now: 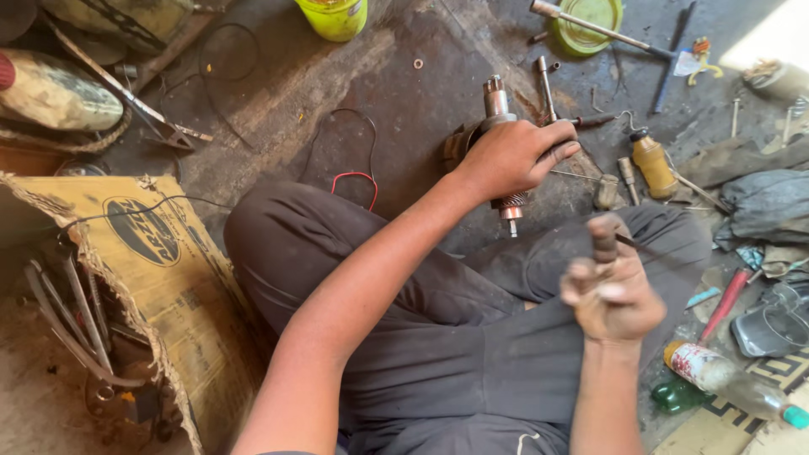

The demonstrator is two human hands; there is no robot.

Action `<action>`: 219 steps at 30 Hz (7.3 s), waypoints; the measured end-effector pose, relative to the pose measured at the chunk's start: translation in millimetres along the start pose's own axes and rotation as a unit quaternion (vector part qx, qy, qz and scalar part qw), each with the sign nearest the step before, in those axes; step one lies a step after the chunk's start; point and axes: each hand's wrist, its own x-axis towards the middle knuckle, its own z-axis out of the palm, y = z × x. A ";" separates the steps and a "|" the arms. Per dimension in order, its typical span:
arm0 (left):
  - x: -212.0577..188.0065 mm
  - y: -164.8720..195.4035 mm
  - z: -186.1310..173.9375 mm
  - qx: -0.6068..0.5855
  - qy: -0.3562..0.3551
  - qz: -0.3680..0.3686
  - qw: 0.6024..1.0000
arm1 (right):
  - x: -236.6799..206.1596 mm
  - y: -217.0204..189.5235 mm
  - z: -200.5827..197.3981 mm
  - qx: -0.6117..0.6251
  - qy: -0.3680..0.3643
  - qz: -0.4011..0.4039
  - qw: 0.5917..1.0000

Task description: The person sits on the floor of a repair workshop and files a small cylindrical metal component held upright in a fixture, repeatedly drawing a flat file across its surface with one hand while steadying the fixture with the other. The filing continues throughout the clip.

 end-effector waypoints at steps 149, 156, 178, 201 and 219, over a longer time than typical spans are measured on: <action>10.1 -12.0 8.7 0.043 0.104 -0.003 0.994 | 43.7 73.7 69.3 -0.721 0.071 -0.273 0.633; 11.3 -9.8 6.8 0.030 0.108 0.002 0.994 | 41.3 73.8 78.0 -0.672 0.093 -0.242 0.694; 5.3 -3.1 10.6 0.036 0.100 -0.039 0.994 | 46.4 90.8 60.4 -0.753 0.073 -0.327 0.566; 5.3 -10.9 8.4 0.043 0.108 -0.005 0.993 | 44.3 79.8 59.6 -0.693 0.062 -0.324 0.642; 2.6 -9.0 10.4 0.030 0.111 -0.030 0.993 | 48.6 92.3 54.7 -0.734 0.040 -0.376 0.564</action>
